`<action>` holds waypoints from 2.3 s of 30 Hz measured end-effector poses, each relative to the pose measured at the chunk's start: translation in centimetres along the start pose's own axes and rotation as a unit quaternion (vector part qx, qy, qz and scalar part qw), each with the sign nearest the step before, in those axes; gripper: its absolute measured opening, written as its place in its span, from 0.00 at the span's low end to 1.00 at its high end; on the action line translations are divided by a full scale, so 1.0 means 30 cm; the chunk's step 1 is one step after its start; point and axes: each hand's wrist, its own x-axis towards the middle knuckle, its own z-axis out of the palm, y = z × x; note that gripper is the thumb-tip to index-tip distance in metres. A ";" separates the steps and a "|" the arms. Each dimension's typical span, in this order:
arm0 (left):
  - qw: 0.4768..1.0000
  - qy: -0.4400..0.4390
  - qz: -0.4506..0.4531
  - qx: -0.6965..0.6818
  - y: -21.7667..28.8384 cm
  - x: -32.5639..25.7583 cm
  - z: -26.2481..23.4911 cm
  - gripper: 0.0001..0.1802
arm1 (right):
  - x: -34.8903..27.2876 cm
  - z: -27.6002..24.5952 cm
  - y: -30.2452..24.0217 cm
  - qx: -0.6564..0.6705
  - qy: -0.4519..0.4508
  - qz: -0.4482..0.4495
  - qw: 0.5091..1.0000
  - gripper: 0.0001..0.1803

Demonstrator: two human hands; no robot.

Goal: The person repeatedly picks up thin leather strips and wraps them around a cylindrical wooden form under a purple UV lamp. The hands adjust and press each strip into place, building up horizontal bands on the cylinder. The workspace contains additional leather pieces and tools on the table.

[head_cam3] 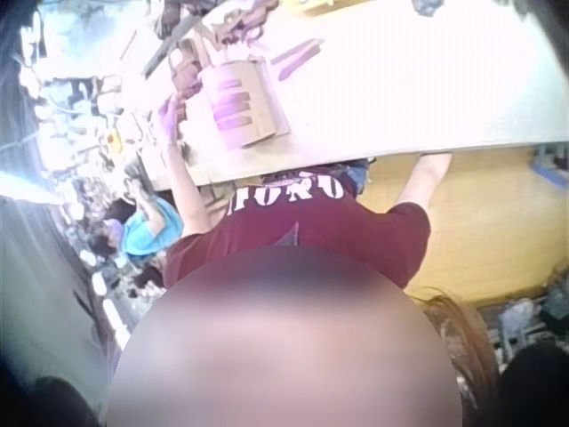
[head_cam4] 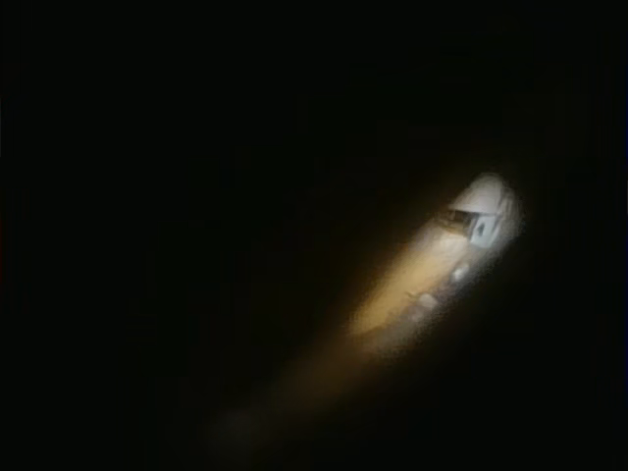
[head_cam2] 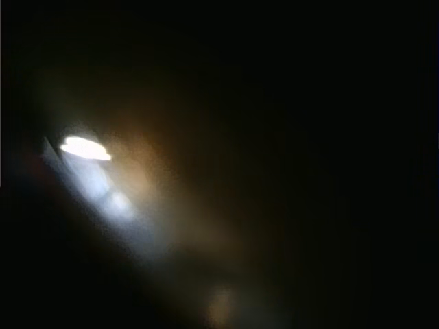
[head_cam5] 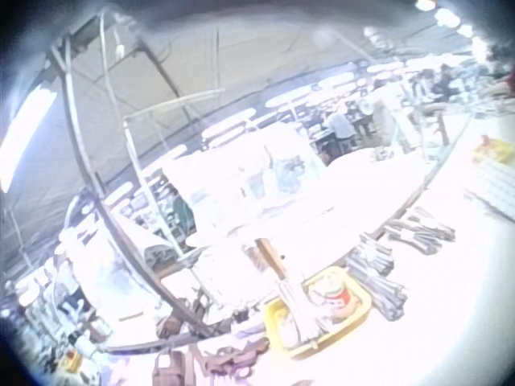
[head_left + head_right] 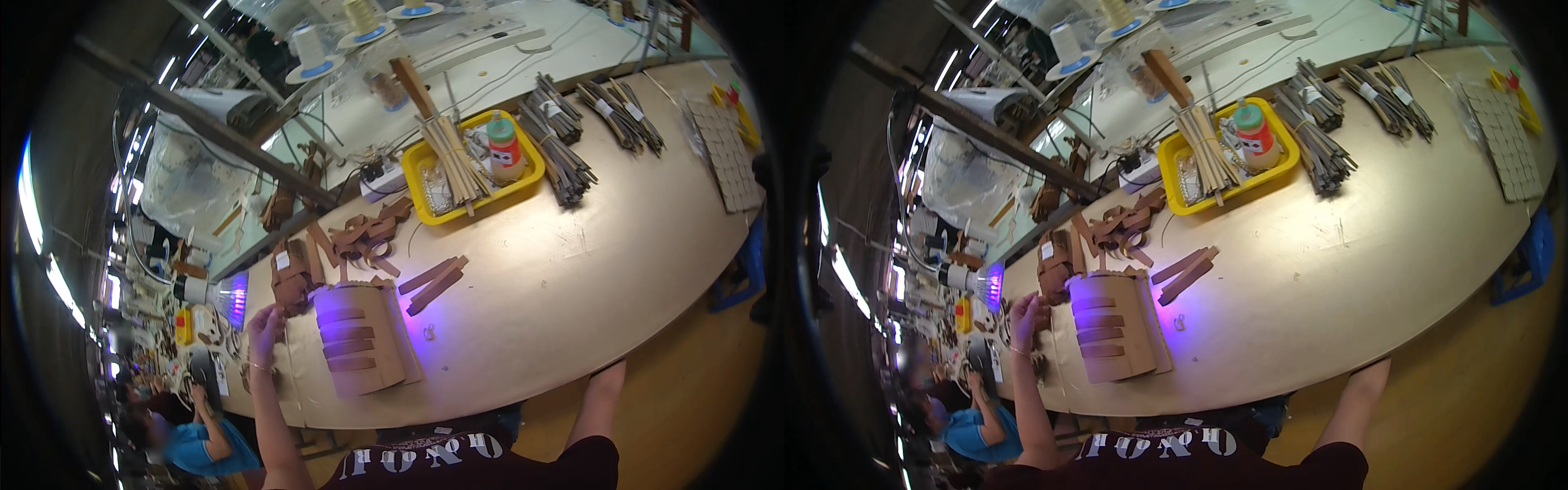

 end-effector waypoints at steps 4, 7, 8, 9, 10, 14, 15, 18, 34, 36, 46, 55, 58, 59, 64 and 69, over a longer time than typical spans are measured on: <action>0.999 0.000 -0.009 0.053 -0.002 -0.012 0.004 0.17 | 0.019 -0.040 -0.024 -0.006 0.018 0.034 0.999 0.09; 0.999 -0.009 0.026 0.033 0.005 -0.008 0.049 0.17 | 0.035 -0.051 -0.045 -0.011 0.029 0.047 0.998 0.09; 0.998 -0.010 0.037 0.044 0.010 -0.004 0.067 0.17 | 0.041 -0.053 -0.053 -0.013 0.034 0.050 0.998 0.09; 0.997 -0.013 0.049 0.053 0.018 -0.003 0.080 0.17 | 0.046 -0.054 -0.056 -0.015 0.038 0.052 0.998 0.09; 0.996 -0.017 0.064 0.061 0.028 -0.007 0.091 0.17 | 0.049 -0.061 -0.064 -0.018 0.043 0.055 0.997 0.10; 0.996 -0.029 0.071 0.050 0.055 -0.030 0.119 0.17 | 0.054 -0.077 -0.079 -0.015 0.063 0.057 0.996 0.10; 0.996 -0.025 0.066 0.057 0.059 -0.036 0.121 0.17 | 0.055 -0.083 -0.087 -0.014 0.067 0.058 0.996 0.10; 0.994 -0.021 0.083 0.066 0.058 -0.049 0.119 0.16 | 0.053 -0.096 -0.099 -0.007 0.082 0.055 0.995 0.10; 0.982 0.043 0.139 0.124 0.178 -0.181 0.197 0.13 | 0.084 -0.264 -0.166 0.099 0.233 0.030 0.967 0.12; 0.967 0.041 0.203 0.147 0.215 -0.208 0.223 0.12 | -0.013 -0.298 -0.204 0.180 0.335 -0.044 0.924 0.12; 0.913 -0.069 0.362 0.174 0.304 -0.256 0.366 0.14 | -0.972 0.134 -0.583 0.038 0.125 -0.622 0.772 0.13; 0.934 -0.028 0.325 0.144 0.191 -0.359 0.231 0.15 | -1.432 0.786 -0.407 -0.521 -0.422 -0.603 0.433 0.20; 0.952 -0.001 0.281 0.119 0.153 -0.369 0.192 0.16 | -1.420 0.808 -0.376 -0.552 -0.407 -0.602 0.410 0.19; 0.954 0.002 0.276 0.122 0.146 -0.367 0.188 0.16 | -1.411 0.807 -0.371 -0.559 -0.409 -0.594 0.410 0.19; 0.945 -0.002 0.307 0.115 0.156 -0.339 0.209 0.13 | -1.402 0.787 -0.374 -0.587 -0.430 -0.556 0.402 0.13; 0.927 -0.052 0.365 0.072 0.196 -0.342 0.237 0.14 | -1.391 0.710 -0.427 -0.589 -0.530 -0.440 0.422 0.11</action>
